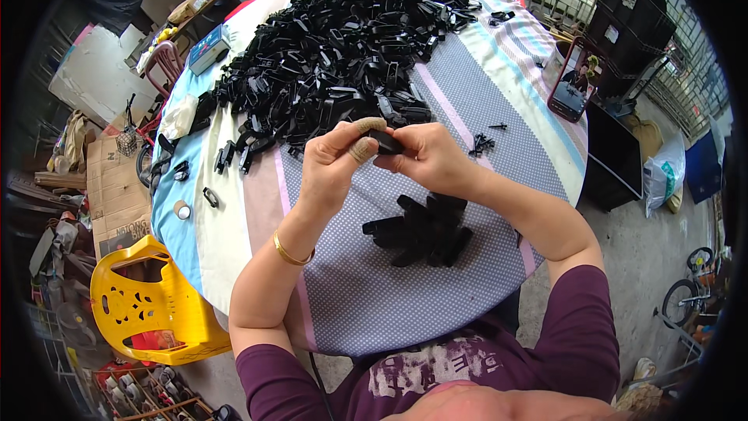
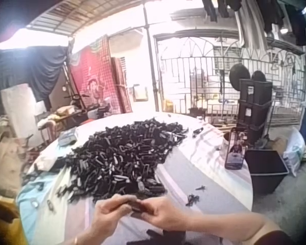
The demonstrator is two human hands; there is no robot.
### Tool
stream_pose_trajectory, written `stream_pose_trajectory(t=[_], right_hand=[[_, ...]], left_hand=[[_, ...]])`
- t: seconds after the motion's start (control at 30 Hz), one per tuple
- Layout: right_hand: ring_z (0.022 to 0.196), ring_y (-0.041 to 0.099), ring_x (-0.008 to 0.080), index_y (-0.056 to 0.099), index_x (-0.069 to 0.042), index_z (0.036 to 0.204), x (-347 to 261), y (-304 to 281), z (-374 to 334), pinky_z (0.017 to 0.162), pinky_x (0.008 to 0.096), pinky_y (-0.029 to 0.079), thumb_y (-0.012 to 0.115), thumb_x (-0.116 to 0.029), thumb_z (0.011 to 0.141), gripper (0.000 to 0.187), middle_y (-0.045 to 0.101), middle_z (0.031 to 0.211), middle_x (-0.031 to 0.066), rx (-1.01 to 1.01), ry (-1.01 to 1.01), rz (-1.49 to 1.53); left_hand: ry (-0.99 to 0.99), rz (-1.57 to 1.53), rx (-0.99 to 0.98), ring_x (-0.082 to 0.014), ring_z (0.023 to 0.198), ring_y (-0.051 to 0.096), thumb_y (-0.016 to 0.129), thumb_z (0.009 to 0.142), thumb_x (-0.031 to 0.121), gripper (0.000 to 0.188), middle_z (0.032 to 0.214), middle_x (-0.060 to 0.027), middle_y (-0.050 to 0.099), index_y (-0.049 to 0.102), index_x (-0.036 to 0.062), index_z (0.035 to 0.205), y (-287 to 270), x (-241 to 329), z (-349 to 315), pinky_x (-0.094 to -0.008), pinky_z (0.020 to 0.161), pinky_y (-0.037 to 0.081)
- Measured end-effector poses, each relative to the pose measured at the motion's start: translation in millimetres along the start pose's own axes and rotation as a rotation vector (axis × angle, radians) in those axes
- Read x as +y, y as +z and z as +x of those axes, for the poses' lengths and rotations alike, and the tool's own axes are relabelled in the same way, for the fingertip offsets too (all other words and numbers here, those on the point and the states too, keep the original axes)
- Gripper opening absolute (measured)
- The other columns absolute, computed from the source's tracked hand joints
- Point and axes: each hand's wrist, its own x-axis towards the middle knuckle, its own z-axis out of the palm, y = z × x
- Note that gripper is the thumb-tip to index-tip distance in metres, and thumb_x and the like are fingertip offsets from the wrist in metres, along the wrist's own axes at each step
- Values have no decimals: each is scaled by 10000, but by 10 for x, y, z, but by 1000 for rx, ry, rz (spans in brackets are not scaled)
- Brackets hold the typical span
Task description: Manually assembling small black plastic components by hand at a table.
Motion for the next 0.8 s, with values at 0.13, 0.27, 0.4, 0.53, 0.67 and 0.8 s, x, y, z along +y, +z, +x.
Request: stream_pose_trajectory(t=[0.13, 0.27, 0.4, 0.53, 0.67, 0.8], right_hand=[[655, 614, 119, 651, 5, 945, -30, -43, 51, 647, 272, 508, 677, -169, 789, 235, 653, 738, 60, -109, 57, -108], [724, 633, 157, 651, -5, 960, 196, -429, 144, 692, 266, 508, 626, -93, 761, 218, 657, 781, 87, -305, -19, -114], [808, 630, 200, 648, -31, 976, 563, -695, 265, 718, 295, 504, 572, -82, 782, 215, 655, 903, 110, 61, 12, -377], [817, 606, 268, 654, -59, 972, 877, -610, 334, 715, 325, 488, 592, -134, 799, 197, 640, 907, 119, 275, -159, -650], [753, 613, 287, 668, -123, 957, 908, -504, 409, 695, 357, 488, 619, -213, 770, 213, 652, 809, 114, 255, -96, -570], [645, 620, 207, 657, -64, 971, 845, -509, 361, 623, 304, 488, 654, -144, 707, 275, 648, 707, 85, 262, 49, -348]], left_hand=[[-121, -28, 12, -77, 816, 574, 602, 841, 31, 255, 925, -65, 644, 607, -40, 1086, -100, -35, 40, -192, 739, 471], [-272, 176, -123, -87, 765, 587, 618, 841, 74, 319, 874, -80, 657, 568, -51, 1130, -73, 53, 61, -204, 708, 486], [-402, 525, -482, -140, 732, 620, 694, 783, 197, 338, 785, -125, 664, 619, 11, 1055, 63, 111, 16, -279, 660, 481], [74, 933, -294, -274, 729, 581, 631, 763, 76, 176, 815, -110, 651, 655, 38, 934, 232, -31, 201, -366, 689, 468], [481, 1494, -191, -247, 963, 520, 543, 718, 8, 263, 994, -58, 604, 633, 55, 960, 101, -231, 522, -344, 807, 420], [339, 1566, -298, -248, 935, 534, 568, 697, 16, 276, 971, -77, 605, 630, 54, 964, 38, -282, 651, -369, 818, 424]])
